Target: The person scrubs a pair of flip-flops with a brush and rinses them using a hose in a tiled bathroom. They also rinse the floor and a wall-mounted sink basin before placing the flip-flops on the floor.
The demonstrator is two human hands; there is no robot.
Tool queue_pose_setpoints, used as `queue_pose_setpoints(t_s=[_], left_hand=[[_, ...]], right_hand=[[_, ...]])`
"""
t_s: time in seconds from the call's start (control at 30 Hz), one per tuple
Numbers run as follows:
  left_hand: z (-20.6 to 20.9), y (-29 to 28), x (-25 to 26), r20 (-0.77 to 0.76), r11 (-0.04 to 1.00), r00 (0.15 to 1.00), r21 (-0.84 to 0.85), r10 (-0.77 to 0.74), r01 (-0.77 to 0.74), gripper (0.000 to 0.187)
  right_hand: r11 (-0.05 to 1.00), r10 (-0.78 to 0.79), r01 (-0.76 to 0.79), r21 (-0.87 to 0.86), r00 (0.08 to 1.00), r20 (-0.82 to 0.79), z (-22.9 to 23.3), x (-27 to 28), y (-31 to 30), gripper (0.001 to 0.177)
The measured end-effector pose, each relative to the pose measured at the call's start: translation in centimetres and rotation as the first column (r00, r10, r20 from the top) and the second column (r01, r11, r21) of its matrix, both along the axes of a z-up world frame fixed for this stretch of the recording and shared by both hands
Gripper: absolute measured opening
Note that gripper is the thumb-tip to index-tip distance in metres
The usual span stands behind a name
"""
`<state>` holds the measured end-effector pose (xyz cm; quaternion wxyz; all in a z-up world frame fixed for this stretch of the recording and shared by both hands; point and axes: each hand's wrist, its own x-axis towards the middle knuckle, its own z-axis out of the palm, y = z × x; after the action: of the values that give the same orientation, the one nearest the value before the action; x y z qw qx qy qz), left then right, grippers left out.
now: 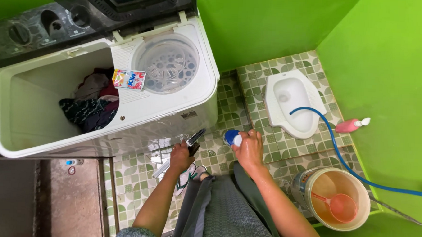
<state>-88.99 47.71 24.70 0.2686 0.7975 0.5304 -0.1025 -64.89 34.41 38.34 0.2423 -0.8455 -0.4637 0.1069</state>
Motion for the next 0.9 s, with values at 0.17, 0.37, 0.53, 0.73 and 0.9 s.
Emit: queue_pose_setpoints(t_s=[0.17,0.37,0.53,0.73,0.9], left_hand=[[-0.1,-1.0,-1.4,-0.026,0.991,0.991,0.036,0.128,-0.127,0.096],[1.6,-3.2,-3.8,-0.034,0.942,0.947,0.116,0.320,-0.314,0.095],[3.6,-6.0,-8.9,-0.015,0.855,0.870,0.199,0.492,-0.480,0.095],[5.3,-9.6,-16.0,0.010,0.710,0.726,0.201,0.688,-0.675,0.094],[4.2,-11.8,-22.6,-0.029,0.593,0.597,0.155,0.802,-0.790,0.093]], right_hand=[[0.994,0.100,-0.103,-0.044,0.994,-0.052,-0.2,0.8,0.4,0.056],[0.947,0.321,-0.320,0.020,0.947,-0.016,-1.0,0.7,1.7,0.054],[0.845,0.534,-0.534,0.024,0.845,0.007,-0.2,-1.9,3.4,0.052],[0.739,0.670,-0.671,0.057,0.741,0.038,0.0,-7.8,6.8,0.052],[0.649,0.759,-0.759,0.043,0.651,0.032,0.7,-15.0,9.4,0.054]])
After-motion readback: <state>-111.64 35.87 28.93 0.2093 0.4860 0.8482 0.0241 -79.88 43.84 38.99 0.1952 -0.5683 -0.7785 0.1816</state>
